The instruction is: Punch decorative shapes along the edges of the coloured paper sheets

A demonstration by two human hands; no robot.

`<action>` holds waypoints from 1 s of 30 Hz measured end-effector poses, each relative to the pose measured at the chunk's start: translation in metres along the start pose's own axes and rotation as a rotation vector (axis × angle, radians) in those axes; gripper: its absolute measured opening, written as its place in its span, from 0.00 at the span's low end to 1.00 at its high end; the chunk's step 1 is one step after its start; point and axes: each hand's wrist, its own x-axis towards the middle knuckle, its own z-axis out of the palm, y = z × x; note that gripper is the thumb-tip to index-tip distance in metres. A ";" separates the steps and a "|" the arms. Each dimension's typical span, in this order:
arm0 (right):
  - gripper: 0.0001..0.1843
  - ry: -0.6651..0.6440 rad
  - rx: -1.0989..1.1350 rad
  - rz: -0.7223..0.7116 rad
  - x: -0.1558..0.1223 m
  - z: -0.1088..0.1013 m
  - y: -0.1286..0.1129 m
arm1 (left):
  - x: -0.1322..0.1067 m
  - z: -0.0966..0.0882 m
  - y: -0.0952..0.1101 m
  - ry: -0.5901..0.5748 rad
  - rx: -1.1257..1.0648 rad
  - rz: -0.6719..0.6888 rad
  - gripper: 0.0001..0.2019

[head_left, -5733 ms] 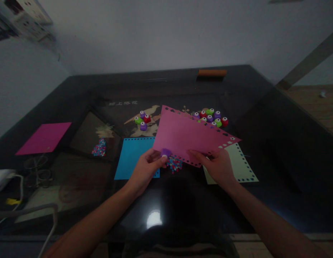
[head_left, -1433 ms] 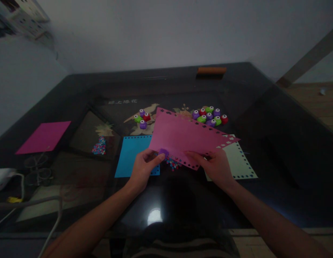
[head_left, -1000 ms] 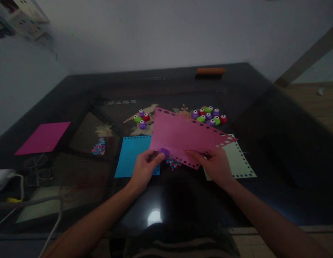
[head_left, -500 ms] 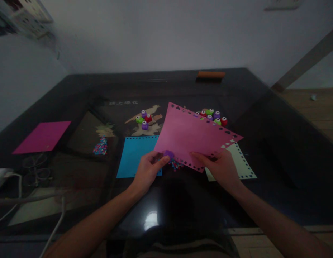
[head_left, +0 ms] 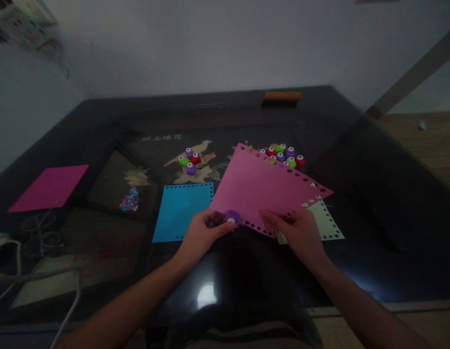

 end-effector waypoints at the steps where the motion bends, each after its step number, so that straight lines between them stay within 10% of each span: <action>1: 0.07 0.009 0.011 0.006 0.000 0.000 0.000 | 0.001 0.000 0.000 -0.014 -0.004 0.013 0.12; 30: 0.07 0.109 -0.038 0.015 0.009 -0.015 0.000 | 0.008 -0.029 0.007 -0.343 0.397 0.141 0.18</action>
